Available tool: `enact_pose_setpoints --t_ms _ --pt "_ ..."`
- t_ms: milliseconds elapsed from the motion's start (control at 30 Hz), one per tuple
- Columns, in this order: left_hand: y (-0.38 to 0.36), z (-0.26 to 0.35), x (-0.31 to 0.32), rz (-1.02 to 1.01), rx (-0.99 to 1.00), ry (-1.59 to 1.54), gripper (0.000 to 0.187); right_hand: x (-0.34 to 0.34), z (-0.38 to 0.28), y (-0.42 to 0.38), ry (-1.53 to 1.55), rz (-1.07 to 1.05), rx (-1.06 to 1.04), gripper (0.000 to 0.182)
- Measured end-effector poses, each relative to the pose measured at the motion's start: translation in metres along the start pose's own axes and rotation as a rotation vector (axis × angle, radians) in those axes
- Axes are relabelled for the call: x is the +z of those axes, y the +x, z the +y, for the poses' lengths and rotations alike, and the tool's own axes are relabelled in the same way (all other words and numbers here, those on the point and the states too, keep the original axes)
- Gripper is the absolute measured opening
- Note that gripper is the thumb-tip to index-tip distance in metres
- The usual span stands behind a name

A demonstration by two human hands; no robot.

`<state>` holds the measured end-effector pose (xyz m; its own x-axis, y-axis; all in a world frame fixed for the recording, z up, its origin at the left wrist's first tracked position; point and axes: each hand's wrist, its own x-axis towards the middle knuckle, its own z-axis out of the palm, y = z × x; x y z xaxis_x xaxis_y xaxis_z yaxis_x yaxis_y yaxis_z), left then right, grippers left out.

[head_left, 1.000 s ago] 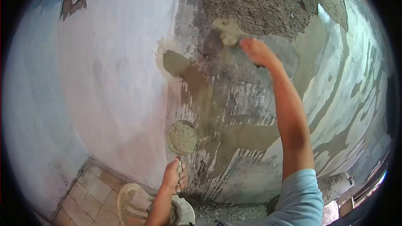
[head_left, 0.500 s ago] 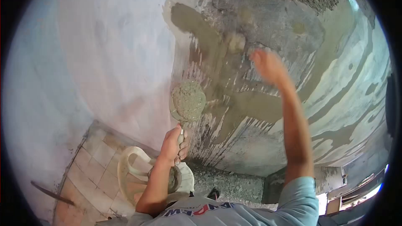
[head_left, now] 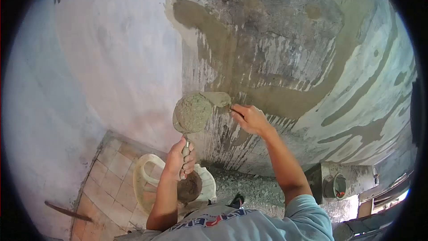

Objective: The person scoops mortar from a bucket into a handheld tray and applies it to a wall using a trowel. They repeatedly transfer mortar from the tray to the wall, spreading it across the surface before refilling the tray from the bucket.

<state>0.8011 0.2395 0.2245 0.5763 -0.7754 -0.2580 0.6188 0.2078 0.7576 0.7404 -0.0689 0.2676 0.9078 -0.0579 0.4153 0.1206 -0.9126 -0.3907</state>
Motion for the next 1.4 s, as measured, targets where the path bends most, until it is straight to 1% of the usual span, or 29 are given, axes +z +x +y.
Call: enact_pose_setpoints --t_ms 67,167,267,367,467,567,600,700,733,800,900,1000,1033,1067,1100,1133,1233,1300,1400 --pt "0.003 -0.003 -0.005 0.01 -0.018 -0.027 0.042 0.005 -0.003 -0.002 -0.033 -0.02 0.018 0.023" --pt "0.01 -0.013 -0.011 0.043 0.013 -0.031 0.043 0.018 -0.011 -0.013 -0.085 -0.026 0.031 0.024" --pt "0.018 -0.023 -0.006 0.139 0.031 -0.037 0.042 0.039 -0.024 -0.029 -0.076 0.005 0.095 0.024" --pt "0.031 -0.036 0.001 0.227 0.08 -0.035 0.042 0.072 -0.049 -0.046 -0.009 0.111 0.204 0.025" --pt "0.045 -0.05 0.009 0.31 0.156 -0.024 0.042 0.091 -0.083 -0.053 0.075 0.156 0.307 0.025" --pt "0.051 -0.062 0.01 0.361 0.193 -0.007 0.043 0.1 -0.085 -0.049 0.178 0.15 0.306 0.025" --pt "0.052 -0.064 0.01 0.372 0.204 0.001 0.043 0.1 -0.086 -0.049 0.2 0.21 0.271 0.024" --pt "0.055 -0.069 0.007 0.375 0.21 -0.029 0.043 0.088 -0.085 -0.045 0.32 0.15 0.318 0.026" --pt "0.054 -0.069 0.006 0.355 0.194 -0.03 0.043 0.083 -0.085 -0.043 0.316 0.158 0.307 0.027" --pt "0.052 -0.07 0.005 0.315 0.162 -0.037 0.042 0.071 -0.084 -0.041 0.306 0.17 0.284 0.031" --pt "0.051 -0.073 0.004 0.266 0.108 -0.075 0.043 0.043 -0.085 -0.026 0.224 -0.032 0.329 0.034" --pt "0.048 -0.075 -0.001 0.244 0.117 -0.067 0.043 0.028 -0.073 -0.015 0.184 0.077 0.208 0.04" --pt "0.049 -0.072 0.002 0.222 0.127 -0.059 0.043 0.02 -0.071 -0.01 0.186 0.079 0.196 0.04" --pt "0.043 -0.066 0.005 0.266 0.044 -0.087 0.042 0.008 -0.068 -0.003 0.182 0.091 0.181 0.04" --pt "0.044 -0.065 0.005 0.29 0.044 -0.103 0.042 -0.006 -0.066 0.006 0.173 0.112 0.163 0.041" --pt "0.046 -0.064 0.003 0.313 0.044 -0.118 0.041 -0.026 -0.07 0.017 0.255 0.038 0.225 0.038" --pt "0.043 -0.067 -0.006 0.205 0.151 -0.113 0.039 -0.101 -0.086 0.053 0.065 0.104 0.09 0.033" --pt "0.042 -0.068 -0.011 0.195 0.166 -0.102 0.042 -0.143 -0.075 0.086 0.164 0.139 0.058 0.028" --pt "0.04 -0.065 -0.011 0.202 0.178 -0.102 0.043 -0.22 -0.093 0.124 0.079 0.292 0.05 0.027"
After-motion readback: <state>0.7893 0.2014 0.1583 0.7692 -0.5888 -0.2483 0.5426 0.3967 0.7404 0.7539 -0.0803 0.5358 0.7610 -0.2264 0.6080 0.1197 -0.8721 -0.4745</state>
